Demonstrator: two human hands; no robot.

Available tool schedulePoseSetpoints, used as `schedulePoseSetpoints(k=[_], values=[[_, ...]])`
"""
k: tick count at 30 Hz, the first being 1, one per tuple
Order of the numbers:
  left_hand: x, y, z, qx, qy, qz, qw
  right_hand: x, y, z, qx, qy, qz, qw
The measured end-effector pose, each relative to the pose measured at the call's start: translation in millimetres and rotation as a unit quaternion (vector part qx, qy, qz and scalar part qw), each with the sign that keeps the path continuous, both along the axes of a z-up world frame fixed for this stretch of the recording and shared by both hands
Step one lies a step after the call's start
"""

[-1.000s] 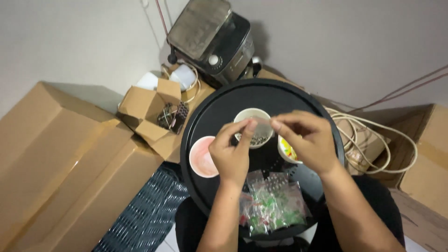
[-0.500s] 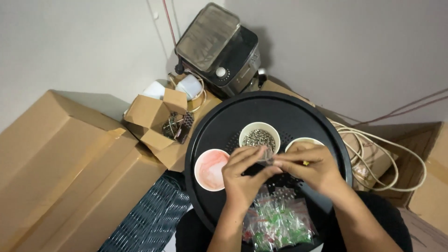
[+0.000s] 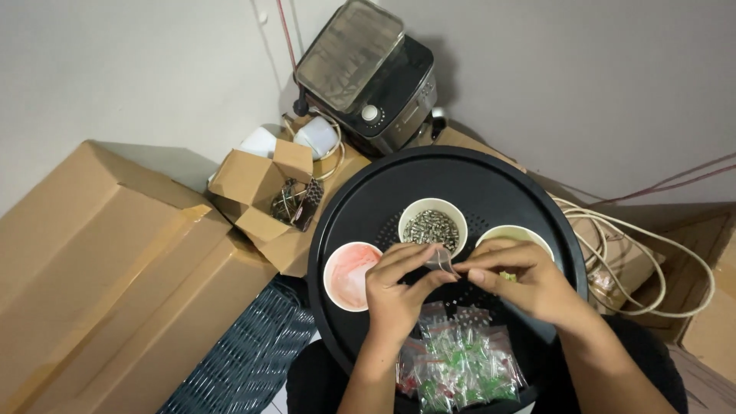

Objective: The person is sorting and packaging green LEDs by picking them from a bowl and placing them into small plastic bags on a tray.

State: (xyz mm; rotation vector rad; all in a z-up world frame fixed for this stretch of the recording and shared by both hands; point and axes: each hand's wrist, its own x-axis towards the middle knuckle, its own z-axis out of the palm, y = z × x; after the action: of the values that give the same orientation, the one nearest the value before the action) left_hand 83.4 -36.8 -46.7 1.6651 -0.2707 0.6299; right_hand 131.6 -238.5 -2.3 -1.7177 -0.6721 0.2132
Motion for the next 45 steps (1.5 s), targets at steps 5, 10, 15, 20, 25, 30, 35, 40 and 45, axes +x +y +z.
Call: schedulePoseSetpoints(k=[5, 10, 15, 20, 25, 30, 35, 40, 45], values=[[1.2, -0.1, 0.4, 0.011, 0.019, -0.023, 0.999, -1.7, 1.2, -4.5, 0.022, 0.002, -0.029, 0.999], [2.7, -1.5, 1.9, 0.017, 0.019, -0.035, 0.999, 0.7, 5.3, -11.4, 0.021, -0.029, -0.027, 0.999], [2.8, -1.7, -2.0, 0.05, -0.007, -0.003, 0.999, 4.5, 6.0, -20.0, 0.031, -0.051, -0.068, 0.996], [3.6, -2.8, 17.5, 0.066, -0.004, -0.024, 0.998, 9.5, -0.6, -13.2, 0.018, -0.086, -0.038, 0.995], [1.4, -5.7, 22.5, 0.066, 0.006, -0.026, 0.997, 10.1, -6.4, -9.6, 0.0, -0.115, -0.025, 0.993], [0.1, -8.4, 19.5, 0.039, 0.015, -0.022, 0.999, 8.9, -6.7, -15.2, -0.02, -0.077, -0.071, 0.994], [-0.2, -6.6, 20.6, 0.055, 0.035, -0.009, 0.998, 8.9, -5.2, -7.6, -0.01, -0.107, -0.049, 0.993], [0.8, -7.3, 19.0, 0.058, 0.014, -0.023, 0.998, 7.8, -5.1, -5.5, -0.006, -0.126, -0.034, 0.991], [0.1, -9.4, 24.3, 0.045, 0.022, -0.034, 0.998, 5.9, -2.4, -1.1, 0.001, -0.143, -0.031, 0.989]])
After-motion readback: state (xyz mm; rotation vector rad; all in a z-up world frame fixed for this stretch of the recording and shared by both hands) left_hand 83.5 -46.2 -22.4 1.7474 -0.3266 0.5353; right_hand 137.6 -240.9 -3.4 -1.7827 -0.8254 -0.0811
